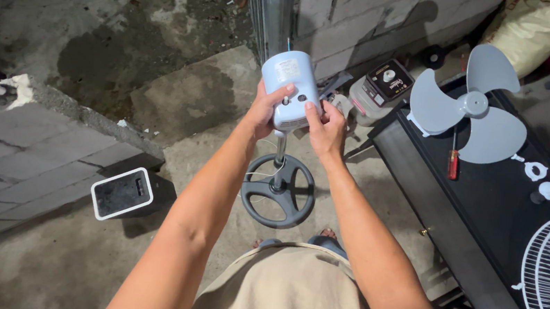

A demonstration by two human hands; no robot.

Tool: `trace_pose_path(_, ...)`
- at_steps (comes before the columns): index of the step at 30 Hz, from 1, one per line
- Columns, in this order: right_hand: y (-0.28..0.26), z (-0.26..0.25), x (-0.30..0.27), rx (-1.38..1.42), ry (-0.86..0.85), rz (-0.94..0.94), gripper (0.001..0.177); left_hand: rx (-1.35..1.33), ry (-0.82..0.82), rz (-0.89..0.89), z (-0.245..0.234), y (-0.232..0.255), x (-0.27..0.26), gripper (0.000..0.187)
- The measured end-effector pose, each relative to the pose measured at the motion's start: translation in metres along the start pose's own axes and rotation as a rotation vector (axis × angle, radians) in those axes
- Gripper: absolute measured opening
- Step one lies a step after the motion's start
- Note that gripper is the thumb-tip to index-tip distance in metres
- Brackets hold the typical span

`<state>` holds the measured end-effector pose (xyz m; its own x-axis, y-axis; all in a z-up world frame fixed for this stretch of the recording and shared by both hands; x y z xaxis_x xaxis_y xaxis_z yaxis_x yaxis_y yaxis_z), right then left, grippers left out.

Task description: The person uses a screwdriver to remove screws from the back cover of a standing fan motor housing. They rotate the fan to access different screws and continue unscrewing until the cover is removed, exposing the internal components.

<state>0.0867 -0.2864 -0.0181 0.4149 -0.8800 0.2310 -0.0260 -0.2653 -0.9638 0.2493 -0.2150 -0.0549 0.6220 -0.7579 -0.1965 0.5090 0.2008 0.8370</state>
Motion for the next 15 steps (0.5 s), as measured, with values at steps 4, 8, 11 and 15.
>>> trace_pose_path(4, 0.01, 0.006, 0.003, 0.25, -0.07, 0.209, 0.036, 0.177, 0.056, -0.235, 0.007, 0.005, -0.011, 0.09)
trace_pose_path(8, 0.015, 0.002, 0.007, 0.261, -0.043, 0.275, 0.038, 0.26, 0.063, -0.383, 0.017, 0.006, -0.016, 0.088)
trace_pose_path(11, 0.028, 0.003, 0.011, 0.201, -0.033, 0.292, 0.038, 0.177, 0.134, -0.341, 0.017, 0.004, -0.011, 0.086)
trace_pose_path(15, 0.082, 0.007, 0.015, 0.545, -0.018, 0.387, 0.038, 0.099, 0.135, -0.267, 0.018, 0.01, -0.005, 0.083)
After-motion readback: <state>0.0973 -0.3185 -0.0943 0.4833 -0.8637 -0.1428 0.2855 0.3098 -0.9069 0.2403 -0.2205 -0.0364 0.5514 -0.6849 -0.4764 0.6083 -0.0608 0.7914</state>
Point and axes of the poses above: each hand's wrist, its own x-axis towards the middle knuckle, its own z-axis out of the palm, y = z × x, the point moved 8 cm from there along x, towards the middle knuckle, and after that the axes turned 6 degrees about y, right-handed, at the moved point
